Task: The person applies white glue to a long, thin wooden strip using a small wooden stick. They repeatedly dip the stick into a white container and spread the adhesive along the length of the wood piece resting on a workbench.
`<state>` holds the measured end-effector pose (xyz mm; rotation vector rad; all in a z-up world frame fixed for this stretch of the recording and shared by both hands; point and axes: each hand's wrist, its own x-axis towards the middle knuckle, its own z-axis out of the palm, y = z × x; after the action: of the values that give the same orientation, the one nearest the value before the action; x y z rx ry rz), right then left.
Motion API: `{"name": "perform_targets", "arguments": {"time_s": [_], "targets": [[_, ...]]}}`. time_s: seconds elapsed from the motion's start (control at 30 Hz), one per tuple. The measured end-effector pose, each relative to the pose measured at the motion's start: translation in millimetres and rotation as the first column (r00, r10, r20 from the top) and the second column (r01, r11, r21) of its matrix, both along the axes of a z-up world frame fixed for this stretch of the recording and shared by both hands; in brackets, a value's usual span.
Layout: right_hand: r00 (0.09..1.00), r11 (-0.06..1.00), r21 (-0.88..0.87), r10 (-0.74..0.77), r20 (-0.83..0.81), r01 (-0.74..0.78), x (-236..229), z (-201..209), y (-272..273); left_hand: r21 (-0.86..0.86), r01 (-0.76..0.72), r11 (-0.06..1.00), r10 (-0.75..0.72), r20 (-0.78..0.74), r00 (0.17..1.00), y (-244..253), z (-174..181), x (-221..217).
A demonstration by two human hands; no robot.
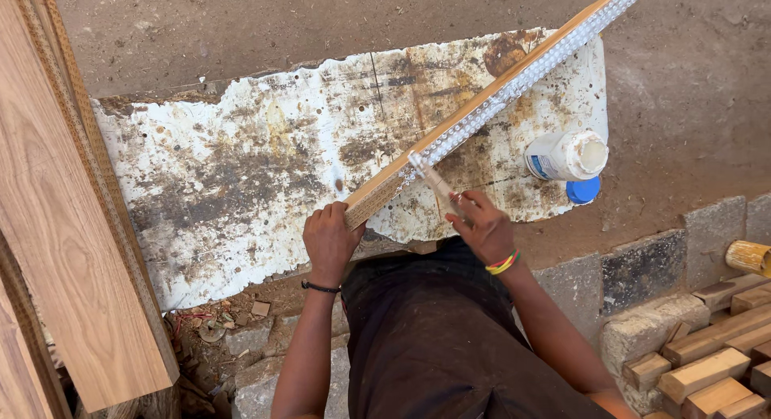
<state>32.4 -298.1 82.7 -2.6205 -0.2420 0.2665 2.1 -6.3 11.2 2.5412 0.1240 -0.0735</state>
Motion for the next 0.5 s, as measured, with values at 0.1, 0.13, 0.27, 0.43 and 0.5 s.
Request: {"name": "perform_targets", "arguments": {"time_s": [0.1,0.13,0.27,0.43,0.5], "targets": [[0.991,0.994,0.031,0.104,0.086,-0.107,-12.4,15.5,15.9,-0.012,0.0,1.0,0.0,0.003,1.0,2.2,1.1,-1.1],[0.988,0.993,0.009,0.112,0.109,-0.114,-12.5,19.4,18.0,-0.008,0.003,1.0,-0.003,0.004,1.0,1.7,1.2,-0.3],[0.977,0.99,-0.102,0.114,0.178,-0.097,-5.1,22.3,18.9,-0.002,0.012,1.0,-0.012,-0.031,0.999,1.7,3.9,0.8],[0.943,0.95,-0.295,0.19,0.275,-0.105,23.5,1.1,10.3,-0.003,0.022,1.0,-0.022,-0.02,1.0,2.9,2.0,1.3],[0.947,0.938,-0.337,0.18,0.265,-0.084,48.8,-11.5,-2.1,-0.003,0.028,1.0,-0.028,-0.018,0.999,3.4,-0.8,-1.0]]}}
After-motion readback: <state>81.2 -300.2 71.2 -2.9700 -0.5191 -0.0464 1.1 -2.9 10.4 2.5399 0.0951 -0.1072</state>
